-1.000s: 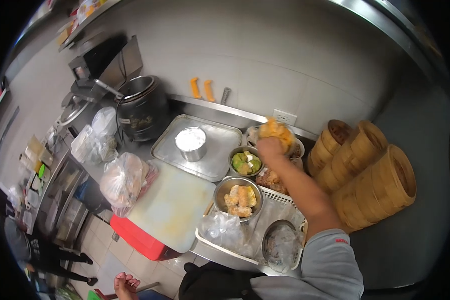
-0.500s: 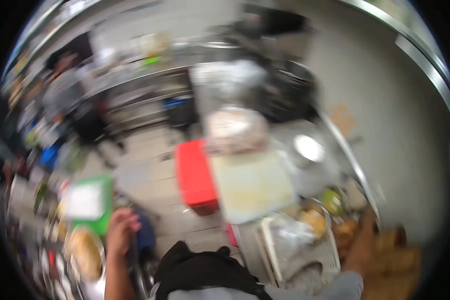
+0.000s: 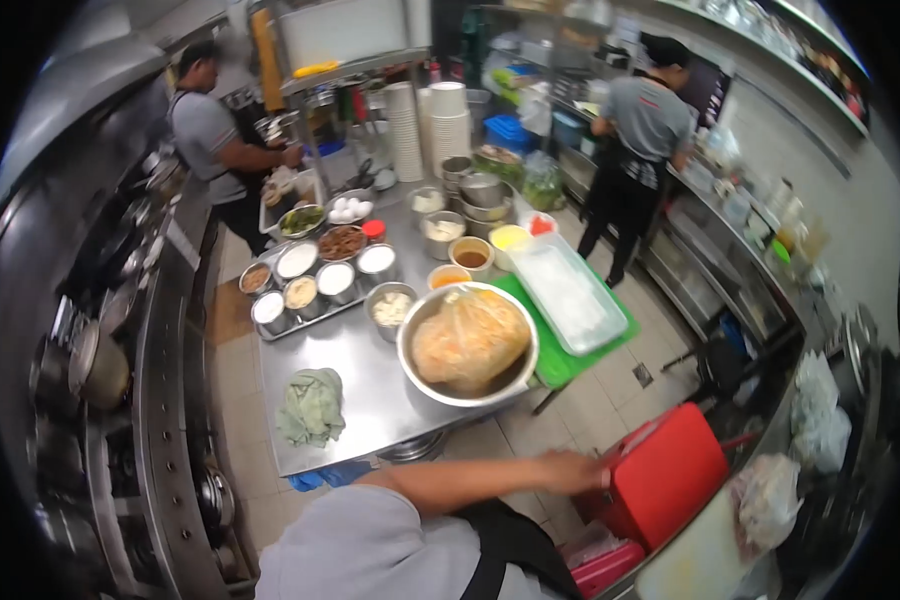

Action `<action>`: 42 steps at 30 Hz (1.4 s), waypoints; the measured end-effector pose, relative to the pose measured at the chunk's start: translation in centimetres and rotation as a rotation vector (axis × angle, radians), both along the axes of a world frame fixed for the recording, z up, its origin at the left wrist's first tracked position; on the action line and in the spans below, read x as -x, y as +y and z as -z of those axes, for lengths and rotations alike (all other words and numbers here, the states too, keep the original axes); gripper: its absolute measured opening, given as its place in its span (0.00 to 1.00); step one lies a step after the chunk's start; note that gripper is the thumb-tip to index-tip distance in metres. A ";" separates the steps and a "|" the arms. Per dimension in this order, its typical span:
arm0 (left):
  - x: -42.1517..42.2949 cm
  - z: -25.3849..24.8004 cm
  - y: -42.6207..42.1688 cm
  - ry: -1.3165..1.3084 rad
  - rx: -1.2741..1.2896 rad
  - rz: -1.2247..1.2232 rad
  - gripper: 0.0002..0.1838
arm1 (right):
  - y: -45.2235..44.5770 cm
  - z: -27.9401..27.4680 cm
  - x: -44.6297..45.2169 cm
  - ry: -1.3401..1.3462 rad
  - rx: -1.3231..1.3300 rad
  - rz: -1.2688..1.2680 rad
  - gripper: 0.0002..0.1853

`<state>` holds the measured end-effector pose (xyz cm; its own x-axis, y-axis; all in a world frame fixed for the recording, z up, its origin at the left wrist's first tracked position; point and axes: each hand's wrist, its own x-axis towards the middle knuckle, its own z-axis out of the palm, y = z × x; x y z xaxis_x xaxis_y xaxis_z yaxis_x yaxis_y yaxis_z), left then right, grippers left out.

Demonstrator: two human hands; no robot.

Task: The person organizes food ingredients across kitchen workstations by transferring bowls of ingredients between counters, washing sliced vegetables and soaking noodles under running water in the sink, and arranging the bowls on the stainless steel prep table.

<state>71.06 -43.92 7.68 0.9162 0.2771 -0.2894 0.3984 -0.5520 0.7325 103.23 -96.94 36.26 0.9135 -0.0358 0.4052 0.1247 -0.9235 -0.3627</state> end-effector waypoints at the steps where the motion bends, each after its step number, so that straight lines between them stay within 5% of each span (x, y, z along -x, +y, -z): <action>1: 1.7 -1.4 -0.2 -0.135 -0.080 0.087 0.29 | 7.2 -1.3 2.1 -0.013 0.136 -0.068 0.25; 4: 8.3 -3.5 4.8 -0.279 0.117 0.155 0.31 | 23.2 -1.3 8.7 -0.035 0.226 -0.325 0.24; 8: 23.1 -8.7 16.8 -0.421 0.416 -0.324 0.23 | 35.2 2.6 14.7 0.008 0.268 -0.657 0.21; 11: 34.4 -7.4 28.6 -0.841 0.319 -0.872 0.10 | 41.6 5.7 20.1 0.092 0.414 -0.649 0.18; 12: 38.7 -6.9 33.2 -0.963 0.129 -0.970 0.05 | 42.1 7.8 19.9 0.217 0.175 -0.813 0.17; 14: 45.0 -6.9 40.5 -0.876 0.016 -1.499 0.05 | 43.4 10.7 20.8 0.285 0.145 -0.853 0.17; 18: 54.7 0.0 53.2 -0.584 -0.207 -1.938 0.13 | 46.8 11.7 24.1 0.413 0.119 -0.797 0.17; 22: 55.6 3.7 57.7 -0.362 -0.340 -2.011 0.15 | 49.4 10.3 26.0 0.327 0.219 -0.767 0.17; 24: 55.3 2.9 57.8 -0.372 0.085 -1.969 0.13 | 50.8 9.3 27.1 0.315 0.235 -0.777 0.17; 28: 56.2 3.6 59.3 -0.293 0.035 -1.893 0.11 | 54.0 8.7 29.7 0.334 0.210 -0.746 0.16; 36: 58.4 0.9 58.9 -0.713 0.198 -1.827 0.08 | 59.5 9.1 31.6 0.265 0.304 -0.789 0.15; 42: 59.7 0.0 59.6 -0.760 0.323 -1.728 0.08 | 58.9 10.2 30.6 0.254 0.278 -0.928 0.15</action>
<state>11.33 15.66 7.70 -0.3182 0.9175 -0.2385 -0.1229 0.2095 0.9701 72.66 -38.07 26.10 0.5927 0.8015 0.0795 0.7877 -0.5562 -0.2650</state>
